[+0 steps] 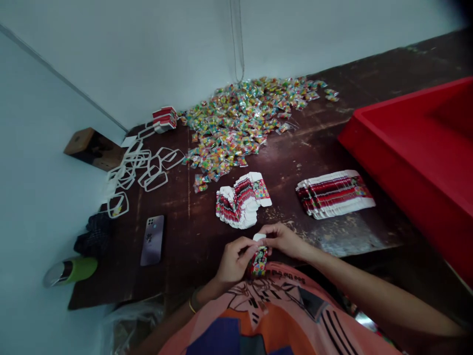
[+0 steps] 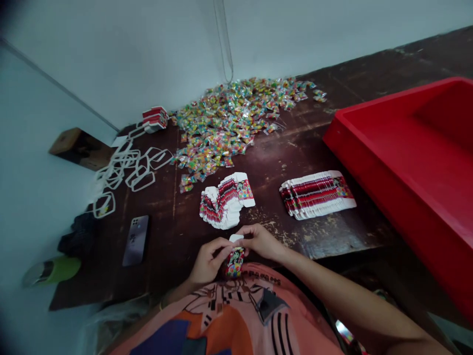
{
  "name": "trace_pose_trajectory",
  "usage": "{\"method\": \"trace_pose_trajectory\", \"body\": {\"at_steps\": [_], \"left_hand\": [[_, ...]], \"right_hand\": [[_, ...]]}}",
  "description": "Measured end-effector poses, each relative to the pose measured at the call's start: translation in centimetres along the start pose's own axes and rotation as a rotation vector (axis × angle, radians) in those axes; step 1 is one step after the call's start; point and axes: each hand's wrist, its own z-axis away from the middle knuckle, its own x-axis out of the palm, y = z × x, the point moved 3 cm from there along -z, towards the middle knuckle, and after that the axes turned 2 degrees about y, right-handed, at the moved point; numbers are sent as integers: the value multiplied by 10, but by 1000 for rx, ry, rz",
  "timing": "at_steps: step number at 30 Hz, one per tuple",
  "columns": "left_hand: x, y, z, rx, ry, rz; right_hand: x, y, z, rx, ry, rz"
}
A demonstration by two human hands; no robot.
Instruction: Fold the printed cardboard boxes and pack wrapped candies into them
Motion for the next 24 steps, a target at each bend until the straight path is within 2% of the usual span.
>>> {"method": "trace_pose_trajectory", "body": {"at_steps": [3,5,9,14,17,21,24], "left_hand": [[2,-8,3,-150,84,215],[7,-14,6,-246,30,356],[11,-20,10,-314,-114,523],[8,-19,11,-316,-172,570],[7,-20,11,-337,-181,568],[7,-24,9,-362,-192,575],[7,-27,7,-369,-204,563]], "right_hand": [[10,-13,9,-266,76,217],[16,-17,14,-319,93,278],[17,-14,13,-222,90,237],[14,-10,3,-14,29,107],[14,-12,0,11,14,73],[11,-7,-5,-33,57,109],[9,3,-13,31,5,86]]}}
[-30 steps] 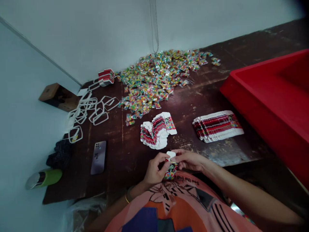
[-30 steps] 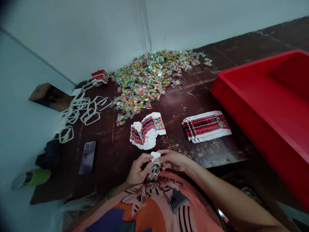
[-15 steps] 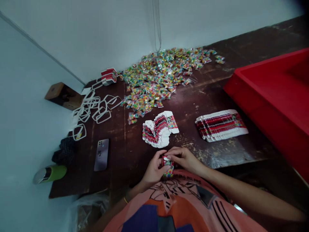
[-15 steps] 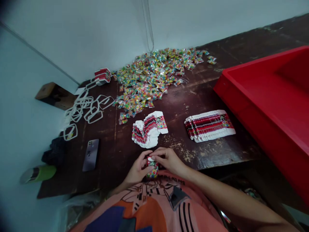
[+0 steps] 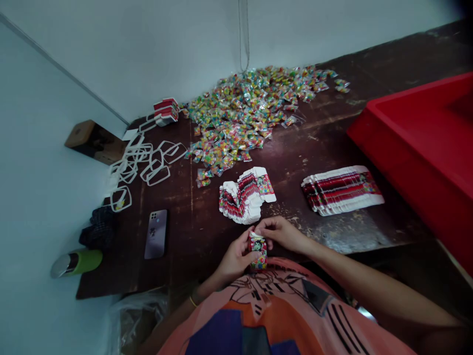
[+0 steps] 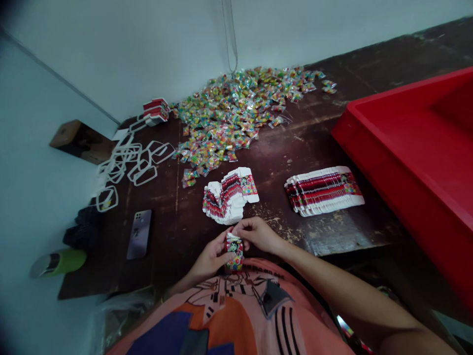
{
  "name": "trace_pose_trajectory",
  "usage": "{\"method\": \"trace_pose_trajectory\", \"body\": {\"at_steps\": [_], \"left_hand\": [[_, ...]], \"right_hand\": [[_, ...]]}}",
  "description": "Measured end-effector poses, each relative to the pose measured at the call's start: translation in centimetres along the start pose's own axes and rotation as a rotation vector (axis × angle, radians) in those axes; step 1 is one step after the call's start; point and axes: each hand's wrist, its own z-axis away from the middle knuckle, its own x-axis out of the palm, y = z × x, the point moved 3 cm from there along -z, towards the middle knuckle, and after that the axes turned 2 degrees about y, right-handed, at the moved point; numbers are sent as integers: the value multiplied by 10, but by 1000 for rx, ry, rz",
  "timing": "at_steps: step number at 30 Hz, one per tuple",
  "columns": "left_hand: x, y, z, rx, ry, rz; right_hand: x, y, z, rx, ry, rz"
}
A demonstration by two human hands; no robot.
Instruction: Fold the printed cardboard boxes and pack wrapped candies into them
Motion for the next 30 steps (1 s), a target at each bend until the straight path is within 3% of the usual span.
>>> {"method": "trace_pose_trajectory", "body": {"at_steps": [2,5,8,12,14,16,18,19,20,22,24,26,30], "left_hand": [[-1,-1,-1,-5,5,-1],[-3,-3,-2,4,6,33],[-4,-6,0,19,-33,98],[0,-6,1,14,-78,129],[-2,0,1,24,-54,78],[-11,11,2,19,16,-45],[-31,27,5,19,107,-219],[-43,35,9,21,127,-311],[-55,42,14,14,128,-372],[-77,47,26,-78,39,-394],[-94,41,41,-260,-54,-406],[-103,31,51,-333,-124,-375],[-100,17,41,-176,-62,-70]], "right_hand": [[-2,1,-3,6,-13,23],[-5,-15,2,-212,6,208],[1,-36,20,-424,-126,405],[8,-51,35,-539,-262,597],[3,-57,24,-543,-372,612],[-15,-68,-7,-533,-430,608],[-51,-87,-55,-518,-238,706],[-73,-99,-82,-503,-34,798],[-96,-112,-107,-479,196,892],[-126,-131,-149,-468,378,966],[-141,-140,-178,-474,426,983],[-145,-139,-192,-477,457,974],[-144,-127,-185,-473,556,889]]}}
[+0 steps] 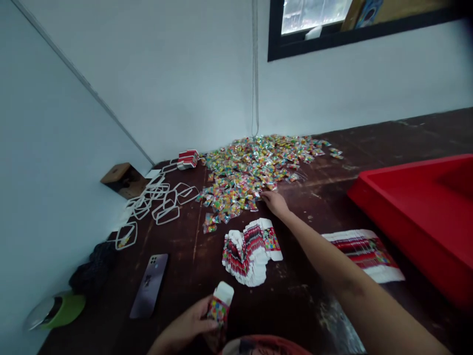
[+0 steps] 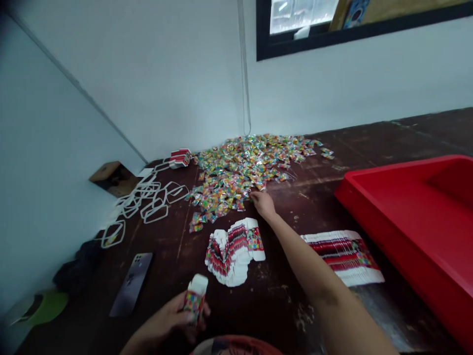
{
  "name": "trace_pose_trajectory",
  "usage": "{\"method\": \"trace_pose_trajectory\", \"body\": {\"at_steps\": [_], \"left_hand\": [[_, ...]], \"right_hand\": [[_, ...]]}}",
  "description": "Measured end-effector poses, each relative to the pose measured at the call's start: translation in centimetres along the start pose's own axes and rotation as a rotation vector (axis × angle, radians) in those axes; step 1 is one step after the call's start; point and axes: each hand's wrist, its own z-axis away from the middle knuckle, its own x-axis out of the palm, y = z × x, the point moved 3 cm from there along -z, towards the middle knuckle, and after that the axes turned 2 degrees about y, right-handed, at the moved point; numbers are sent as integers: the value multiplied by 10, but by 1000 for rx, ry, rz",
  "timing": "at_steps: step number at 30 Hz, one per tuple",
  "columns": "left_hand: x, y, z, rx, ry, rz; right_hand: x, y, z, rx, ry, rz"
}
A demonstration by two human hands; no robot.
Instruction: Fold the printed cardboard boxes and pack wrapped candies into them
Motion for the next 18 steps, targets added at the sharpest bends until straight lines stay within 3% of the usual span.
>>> {"method": "trace_pose_trajectory", "body": {"at_steps": [4,7,9,11,14,16,18], "left_hand": [[19,15,-40,213,171,187],[42,32,-70,268,204,225],[58,41,-83,254,161,225],[71,46,-88,248,98,195],[80,49,-85,272,51,160],[80,49,-79,280,87,145],[77,50,-74,278,135,117]], "right_hand": [[-8,-18,50,50,53,-98],[-4,-56,106,3,-112,-291],[-2,-80,136,-45,-213,-469],[-7,-93,150,-50,-141,-539],[-20,-97,153,-120,-28,-431],[-23,-99,157,-236,-139,-383],[-22,-101,166,-260,-254,-443]]}}
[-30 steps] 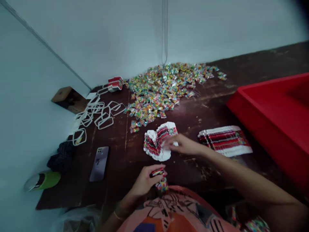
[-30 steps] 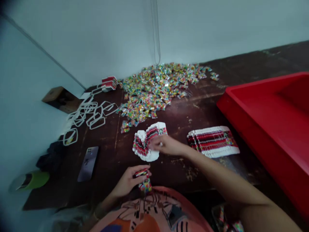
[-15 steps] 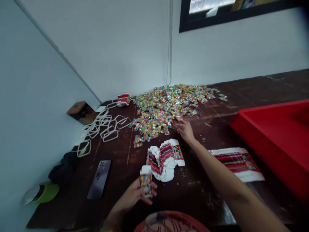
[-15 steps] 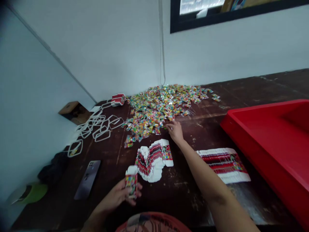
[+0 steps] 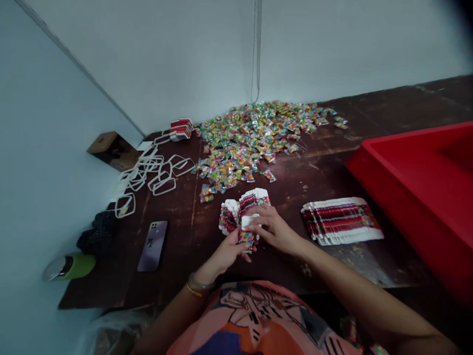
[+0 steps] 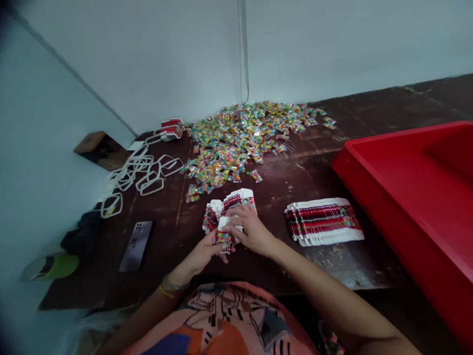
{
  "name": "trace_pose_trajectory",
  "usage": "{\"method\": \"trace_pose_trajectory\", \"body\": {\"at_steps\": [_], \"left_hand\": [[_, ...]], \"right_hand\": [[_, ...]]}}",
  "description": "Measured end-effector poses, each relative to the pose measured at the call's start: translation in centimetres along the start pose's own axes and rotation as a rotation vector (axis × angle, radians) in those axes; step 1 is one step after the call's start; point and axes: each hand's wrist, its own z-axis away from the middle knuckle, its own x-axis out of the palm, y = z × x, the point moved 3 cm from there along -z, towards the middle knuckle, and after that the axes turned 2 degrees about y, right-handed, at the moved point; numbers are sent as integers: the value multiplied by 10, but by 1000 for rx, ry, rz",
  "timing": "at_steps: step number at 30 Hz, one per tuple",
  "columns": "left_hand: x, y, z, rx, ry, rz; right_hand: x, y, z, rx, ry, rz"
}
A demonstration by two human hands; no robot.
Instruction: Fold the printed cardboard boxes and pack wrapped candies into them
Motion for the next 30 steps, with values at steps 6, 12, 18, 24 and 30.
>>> {"method": "trace_pose_trajectory", "body": {"at_steps": [6,12,18,24,30], "left_hand": [[-5,7,3,-46,53,81],[-8,9,-4,-3,98,35],[0,11,-4,53,117,-152],[-1,9,-9,-8,146,-3],[0,9,0,28,-82,27]], "right_hand": [[29,17,27,594,120,-845],[39,10,26,668,-7,-987],[24,-3,22,269,-83,-381],[11,-14,22,60,-58,-221],[9,2,22,247,-5,-346]]}}
